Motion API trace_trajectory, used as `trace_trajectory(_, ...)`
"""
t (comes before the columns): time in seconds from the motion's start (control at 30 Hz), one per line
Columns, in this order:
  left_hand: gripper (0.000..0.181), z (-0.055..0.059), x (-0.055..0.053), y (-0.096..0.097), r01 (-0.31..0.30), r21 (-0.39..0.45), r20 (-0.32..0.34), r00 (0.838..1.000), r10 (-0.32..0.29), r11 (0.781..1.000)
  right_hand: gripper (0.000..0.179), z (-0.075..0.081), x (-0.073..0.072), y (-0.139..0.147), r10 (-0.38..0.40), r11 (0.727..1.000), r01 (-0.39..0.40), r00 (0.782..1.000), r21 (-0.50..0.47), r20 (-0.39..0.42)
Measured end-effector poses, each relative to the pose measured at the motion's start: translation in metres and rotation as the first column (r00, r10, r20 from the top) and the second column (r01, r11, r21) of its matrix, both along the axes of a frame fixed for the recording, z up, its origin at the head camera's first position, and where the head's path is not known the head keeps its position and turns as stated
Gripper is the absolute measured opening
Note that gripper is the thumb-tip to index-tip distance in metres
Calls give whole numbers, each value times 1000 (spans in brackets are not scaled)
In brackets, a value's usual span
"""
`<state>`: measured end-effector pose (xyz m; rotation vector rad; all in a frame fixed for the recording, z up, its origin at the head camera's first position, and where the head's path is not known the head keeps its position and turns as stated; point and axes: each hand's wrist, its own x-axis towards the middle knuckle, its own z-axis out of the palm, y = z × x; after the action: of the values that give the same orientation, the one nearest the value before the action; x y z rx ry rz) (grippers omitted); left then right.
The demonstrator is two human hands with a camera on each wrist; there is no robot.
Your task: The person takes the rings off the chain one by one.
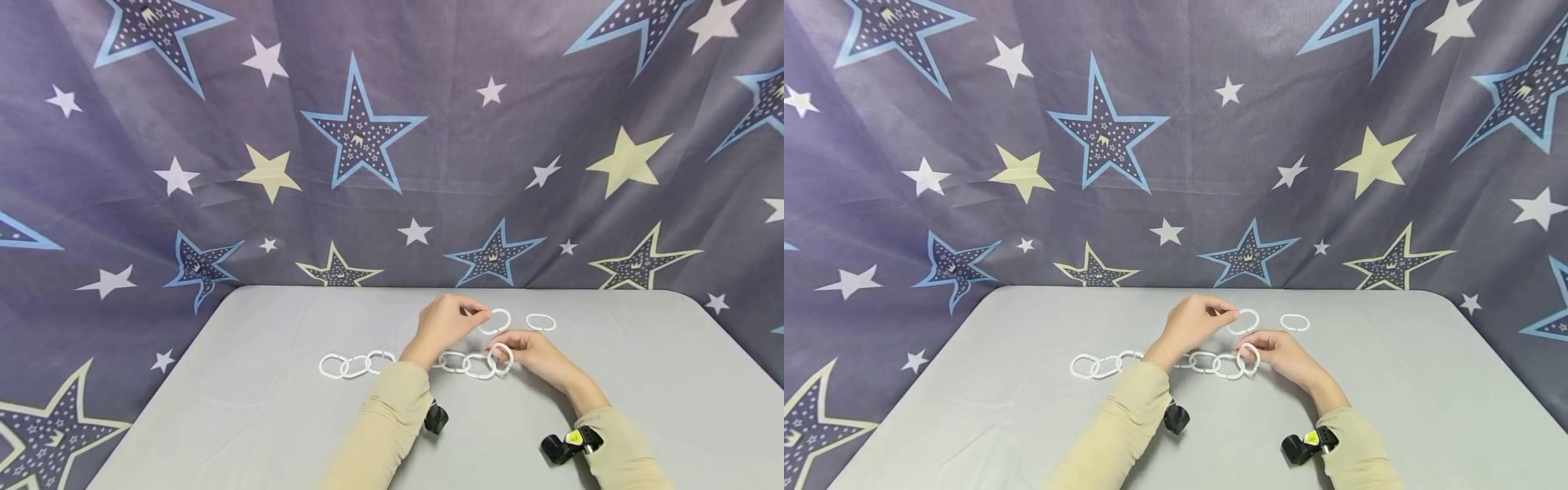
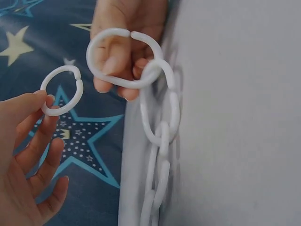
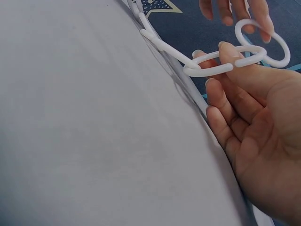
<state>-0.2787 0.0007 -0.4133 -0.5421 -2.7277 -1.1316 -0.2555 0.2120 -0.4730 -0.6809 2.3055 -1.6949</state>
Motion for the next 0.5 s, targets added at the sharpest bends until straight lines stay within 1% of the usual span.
trace_trajectory(0.2,16,0,-11,3,12,-40,1,1000,-12,999,25,-2,-1,0,7,1000,-7,1000,3,3)
trace_trajectory(0.33,15,1,-20,4,18,-91,5,1000,-17,996,25,-3,-2,1,7,1000,-7,1000,7,4)
trace_trajectory(0.4,15,2,-24,5,36,-127,14,999,-34,991,25,-4,-3,2,4,1000,-4,1000,7,6)
trace_trajectory(0.5,15,1,-31,4,75,-180,27,997,-72,981,24,-5,-4,1,9,1000,-9,1000,3,5)
